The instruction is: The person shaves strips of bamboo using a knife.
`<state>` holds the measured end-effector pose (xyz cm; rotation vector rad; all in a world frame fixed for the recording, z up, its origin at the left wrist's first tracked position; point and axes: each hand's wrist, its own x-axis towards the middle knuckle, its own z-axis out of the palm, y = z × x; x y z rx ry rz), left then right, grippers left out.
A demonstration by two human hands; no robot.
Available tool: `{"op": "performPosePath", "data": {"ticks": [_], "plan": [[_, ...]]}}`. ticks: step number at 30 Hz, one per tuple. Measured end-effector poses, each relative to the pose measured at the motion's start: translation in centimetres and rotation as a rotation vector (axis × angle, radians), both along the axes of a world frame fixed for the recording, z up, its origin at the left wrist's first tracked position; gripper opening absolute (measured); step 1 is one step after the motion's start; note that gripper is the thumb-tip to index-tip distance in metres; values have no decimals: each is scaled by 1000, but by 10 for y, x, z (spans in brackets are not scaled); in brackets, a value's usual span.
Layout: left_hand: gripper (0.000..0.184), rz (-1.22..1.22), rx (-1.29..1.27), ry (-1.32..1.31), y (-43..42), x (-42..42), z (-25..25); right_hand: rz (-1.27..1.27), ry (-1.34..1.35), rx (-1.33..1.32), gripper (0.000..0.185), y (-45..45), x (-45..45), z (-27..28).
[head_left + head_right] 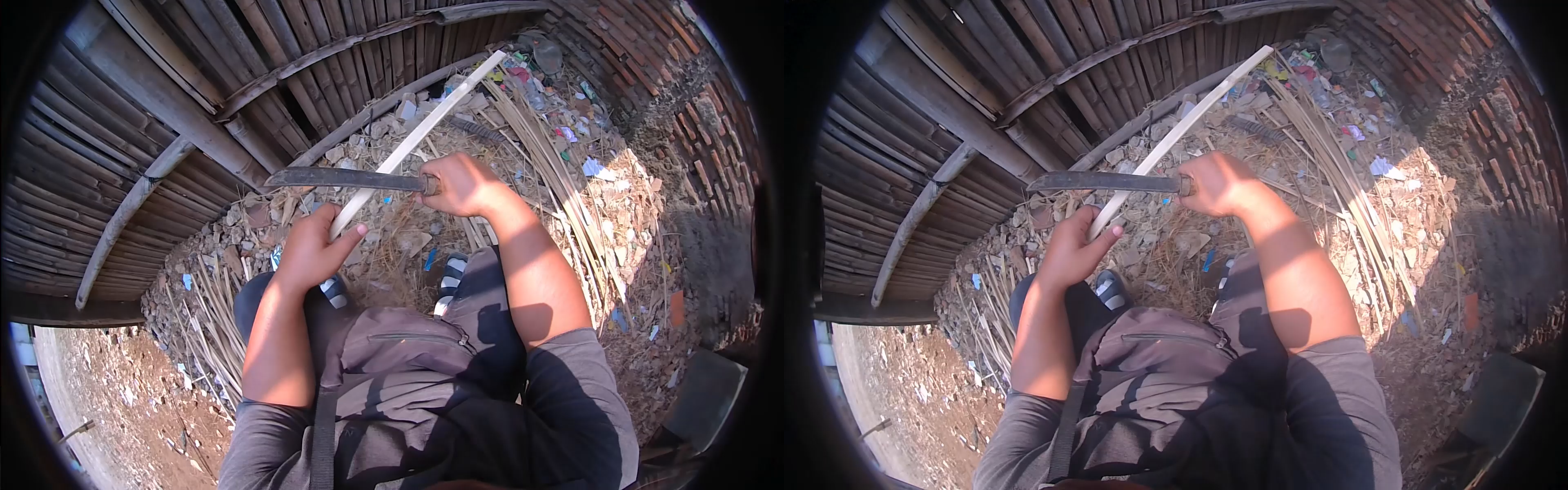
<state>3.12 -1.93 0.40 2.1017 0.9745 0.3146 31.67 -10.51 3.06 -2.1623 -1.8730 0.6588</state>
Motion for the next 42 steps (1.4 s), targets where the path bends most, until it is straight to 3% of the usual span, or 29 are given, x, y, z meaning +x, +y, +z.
{"op": "performPosePath", "data": {"ticks": [4,8,14,18,21,24,27,30,33,37,42], "plan": [[41,-10,-16,-2,1,-1,1,-1,64,173,46,1,27,-16],[41,-17,-41,-34,2,-2,1,-191,80,120,50,-5,50,-14],[39,-11,-78,-131,0,0,-2,-59,-9,181,45,-2,23,-15],[37,-18,-103,-90,-1,0,1,34,6,70,39,1,5,-7],[43,-55,-104,-137,2,-1,-6,32,72,40,43,2,20,-9],[43,-76,-103,-183,2,-1,-9,-60,20,242,49,1,36,-26],[34,-78,-175,-121,1,-1,-3,-132,31,125,53,-2,39,-14],[34,-66,-205,-142,1,0,-8,-87,-37,172,50,0,30,-17],[43,-56,-209,-165,1,0,-11,-12,36,173,37,0,12,-17],[44,-89,-202,-144,0,0,-6,38,39,47,42,1,10,-5],[46,-99,-240,-112,2,-1,-5,-115,74,126,49,0,43,-15]]}}
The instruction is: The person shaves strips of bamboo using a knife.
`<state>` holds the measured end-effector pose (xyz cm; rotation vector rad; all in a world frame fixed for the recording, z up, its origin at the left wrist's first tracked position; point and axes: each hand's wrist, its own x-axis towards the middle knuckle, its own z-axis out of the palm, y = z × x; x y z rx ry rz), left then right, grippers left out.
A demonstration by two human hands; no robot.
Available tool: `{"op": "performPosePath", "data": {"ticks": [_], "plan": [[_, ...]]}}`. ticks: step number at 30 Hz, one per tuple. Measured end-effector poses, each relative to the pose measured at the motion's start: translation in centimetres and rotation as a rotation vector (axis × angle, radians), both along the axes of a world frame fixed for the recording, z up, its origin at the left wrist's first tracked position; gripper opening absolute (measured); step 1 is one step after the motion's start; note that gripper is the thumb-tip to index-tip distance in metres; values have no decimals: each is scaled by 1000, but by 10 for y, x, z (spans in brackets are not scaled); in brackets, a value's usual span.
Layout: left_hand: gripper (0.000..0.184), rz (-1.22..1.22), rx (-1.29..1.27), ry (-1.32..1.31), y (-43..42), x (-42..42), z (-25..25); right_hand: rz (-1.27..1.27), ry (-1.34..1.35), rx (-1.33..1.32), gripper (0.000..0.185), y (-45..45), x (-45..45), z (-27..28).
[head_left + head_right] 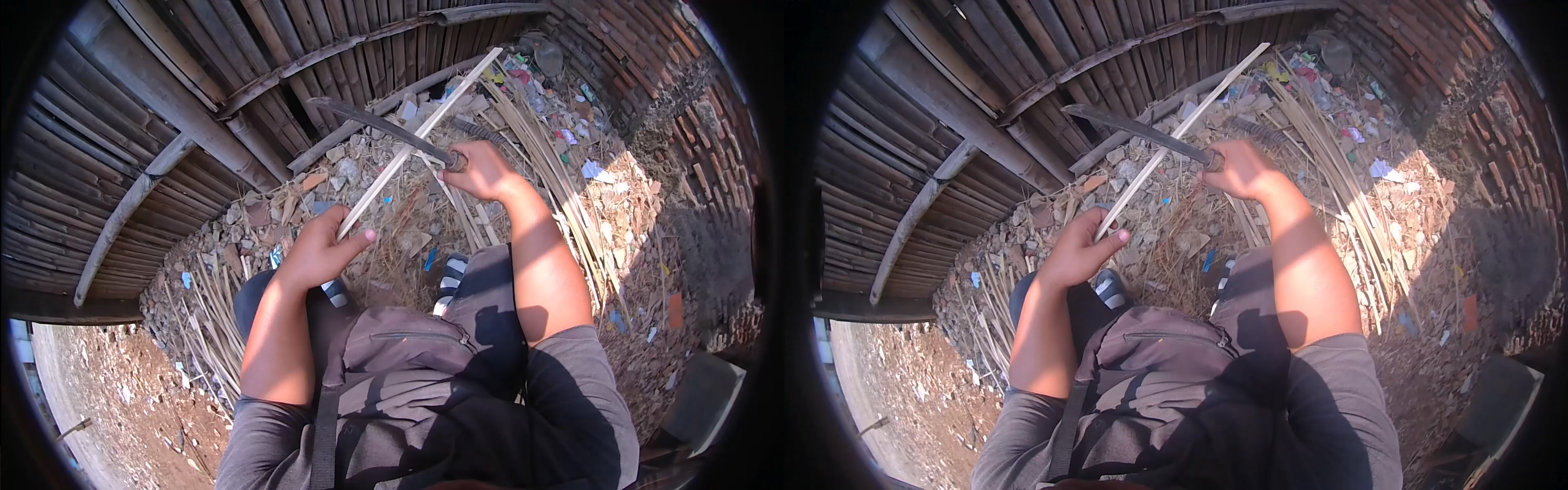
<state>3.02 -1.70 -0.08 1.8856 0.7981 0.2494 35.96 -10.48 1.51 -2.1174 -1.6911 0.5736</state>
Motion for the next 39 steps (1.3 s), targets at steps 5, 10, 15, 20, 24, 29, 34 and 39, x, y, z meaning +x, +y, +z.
{"op": "performPosePath", "data": {"ticks": [5,10,15,20,24,29,34,39], "plan": [[35,15,8,-10,-3,2,0,-12,-81,116,46,-1,-1,-13],[48,20,42,32,-4,3,1,131,-117,-108,43,2,-41,7],[48,16,51,-14,-7,4,0,194,-49,-108,47,4,-38,2],[48,-2,41,17,-4,2,1,85,-74,-14,59,3,-8,-10],[50,-5,88,8,-3,0,-4,-13,-17,95,54,-3,11,-15],[42,-20,-14,120,-4,1,8,-36,-52,-5,64,-1,7,-5],[50,-3,13,48,-3,1,-1,-31,-28,-31,59,-1,2,0],[51,-16,74,93,-5,2,4,10,-78,-51,60,0,0,-3]]}}
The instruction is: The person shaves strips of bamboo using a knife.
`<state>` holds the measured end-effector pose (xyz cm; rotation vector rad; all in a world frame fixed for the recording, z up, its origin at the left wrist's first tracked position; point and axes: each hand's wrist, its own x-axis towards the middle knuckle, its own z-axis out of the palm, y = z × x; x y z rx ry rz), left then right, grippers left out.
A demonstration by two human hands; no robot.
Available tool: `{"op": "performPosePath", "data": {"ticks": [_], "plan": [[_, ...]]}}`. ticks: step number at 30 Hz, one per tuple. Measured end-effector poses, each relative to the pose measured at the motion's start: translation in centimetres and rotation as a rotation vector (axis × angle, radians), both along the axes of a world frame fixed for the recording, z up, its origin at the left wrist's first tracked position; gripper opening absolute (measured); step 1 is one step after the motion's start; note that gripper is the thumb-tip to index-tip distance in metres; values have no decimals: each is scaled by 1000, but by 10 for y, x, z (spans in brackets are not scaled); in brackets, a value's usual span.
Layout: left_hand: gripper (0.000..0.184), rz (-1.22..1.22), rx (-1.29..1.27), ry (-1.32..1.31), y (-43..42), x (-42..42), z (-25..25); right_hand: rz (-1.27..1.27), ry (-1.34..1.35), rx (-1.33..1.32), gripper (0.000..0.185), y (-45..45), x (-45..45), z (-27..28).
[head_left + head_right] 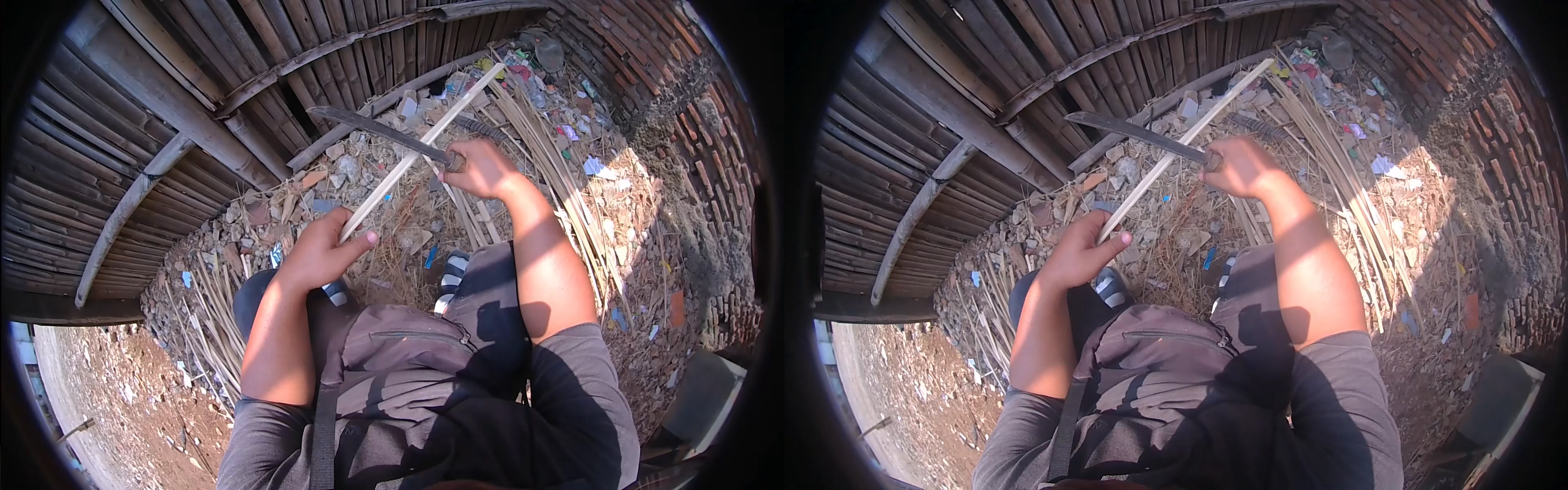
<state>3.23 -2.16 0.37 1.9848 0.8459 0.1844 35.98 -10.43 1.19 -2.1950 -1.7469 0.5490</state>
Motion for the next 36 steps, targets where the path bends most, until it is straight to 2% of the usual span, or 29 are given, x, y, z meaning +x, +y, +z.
{"op": "performPosePath", "data": {"ticks": [4,10,19,36], "plan": [[46,-6,-21,18,-2,0,2,31,-14,37,61,0,-4,-5],[47,-12,-22,28,-2,0,2,24,41,-57,51,2,-13,3],[49,-30,17,66,-2,1,-1,89,2,18,41,2,-13,-7],[50,-40,16,50,-1,1,-8,99,17,18,43,3,-13,-10]]}}
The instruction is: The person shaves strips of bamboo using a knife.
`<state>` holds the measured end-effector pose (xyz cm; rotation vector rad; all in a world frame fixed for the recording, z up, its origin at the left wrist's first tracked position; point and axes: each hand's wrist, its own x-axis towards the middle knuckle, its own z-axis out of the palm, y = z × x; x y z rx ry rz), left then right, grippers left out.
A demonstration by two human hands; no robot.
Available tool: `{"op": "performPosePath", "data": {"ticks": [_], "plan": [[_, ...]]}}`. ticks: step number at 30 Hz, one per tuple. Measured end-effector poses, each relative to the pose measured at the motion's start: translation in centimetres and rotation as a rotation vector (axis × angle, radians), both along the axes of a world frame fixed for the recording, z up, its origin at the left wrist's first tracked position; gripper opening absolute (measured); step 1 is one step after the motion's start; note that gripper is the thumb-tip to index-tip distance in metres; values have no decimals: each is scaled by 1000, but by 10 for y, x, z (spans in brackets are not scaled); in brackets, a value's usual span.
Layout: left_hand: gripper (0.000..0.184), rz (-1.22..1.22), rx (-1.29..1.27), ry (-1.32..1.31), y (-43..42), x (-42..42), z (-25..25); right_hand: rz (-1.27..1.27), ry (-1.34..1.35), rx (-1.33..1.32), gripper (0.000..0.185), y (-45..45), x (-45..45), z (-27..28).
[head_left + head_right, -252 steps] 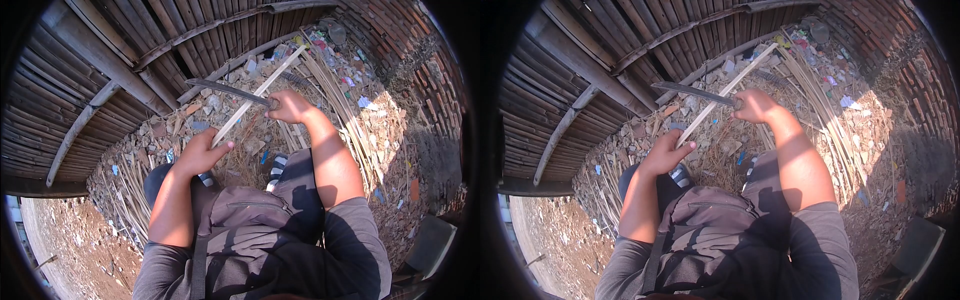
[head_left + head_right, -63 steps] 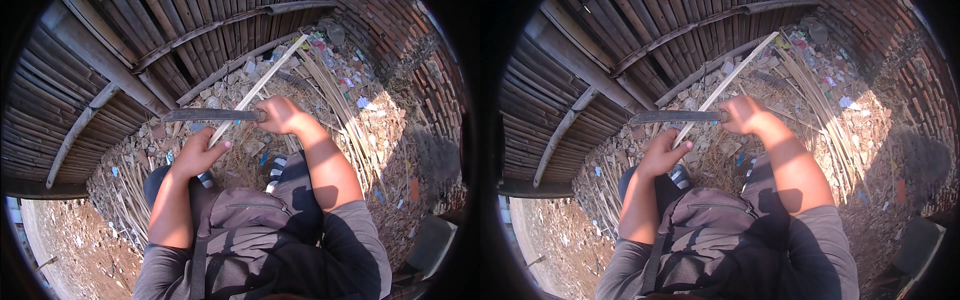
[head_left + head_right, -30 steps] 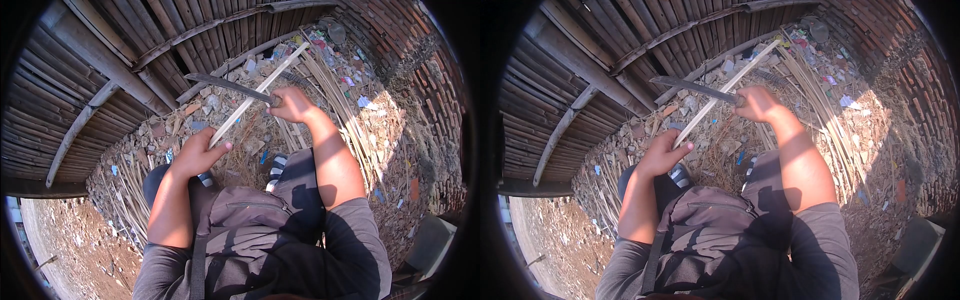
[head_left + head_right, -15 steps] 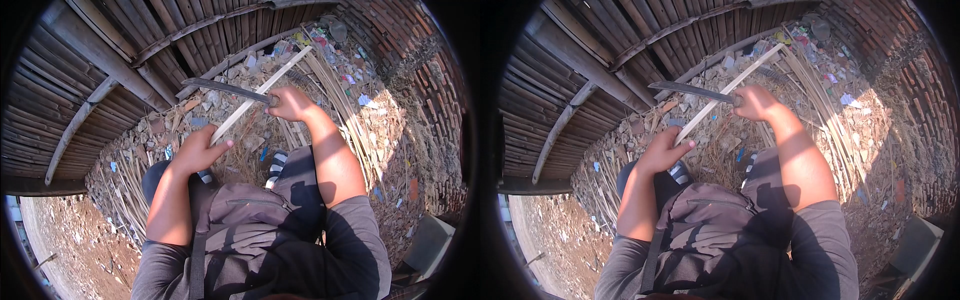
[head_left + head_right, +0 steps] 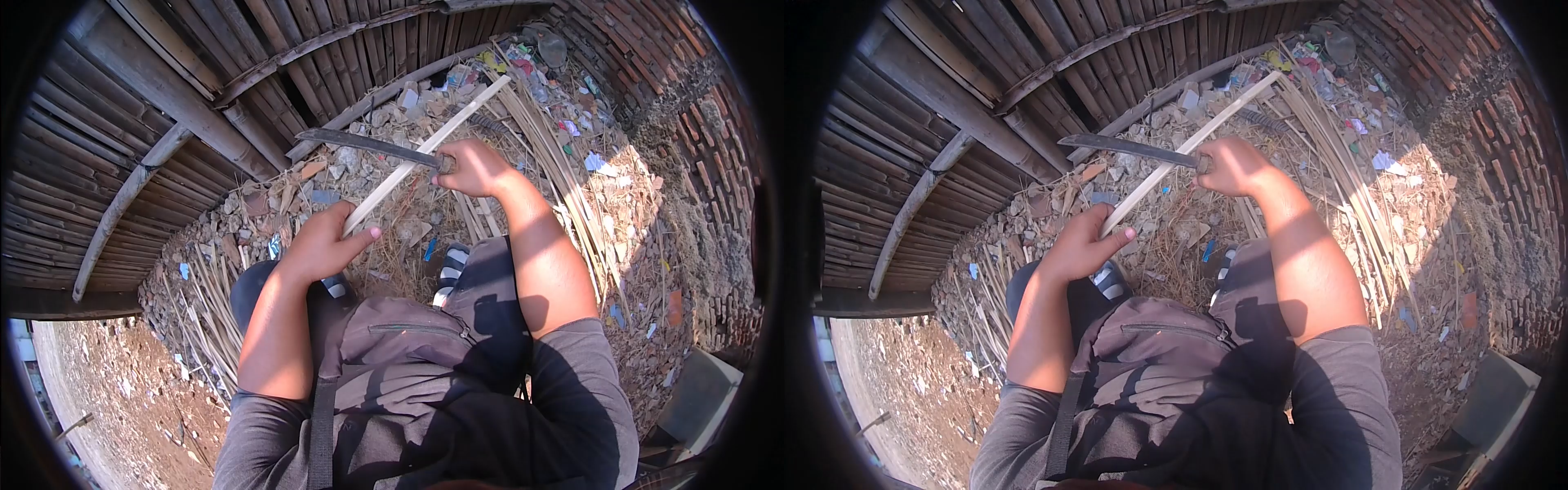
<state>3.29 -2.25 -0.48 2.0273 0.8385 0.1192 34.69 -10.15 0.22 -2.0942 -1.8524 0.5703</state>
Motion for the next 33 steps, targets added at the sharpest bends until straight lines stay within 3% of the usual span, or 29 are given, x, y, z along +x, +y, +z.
{"op": "performPosePath", "data": {"ticks": [4,7,10,13,18,22,23,26,27,30,33], "plan": [[49,5,15,-2,-1,0,1,3,-9,35,44,0,0,-2],[48,13,23,-23,0,0,0,-33,44,-109,50,0,-2,12],[47,25,54,-38,3,0,0,-49,-28,-30,58,-3,9,5],[47,36,95,-19,4,-1,8,-111,80,-79,64,-8,17,11],[47,43,176,49,3,1,8,-86,-95,-83,55,-6,-9,18],[54,72,78,-25,2,0,10,-13,-83,-143,47,-3,-27,23],[54,71,72,-42,4,-2,5,-35,24,-175,54,-4,-25,29],[53,91,51,-76,8,-8,-1,-82,-3,82,62,-2,11,-6],[52,104,46,-91,9,-9,1,-184,126,-29,67,-1,21,-4],[52,121,20,-81,9,-7,8,-287,131,11,66,-4,39,-11],[51,127,59,-88,6,-4,16,-217,80,65,57,-5,29,-10]]}}
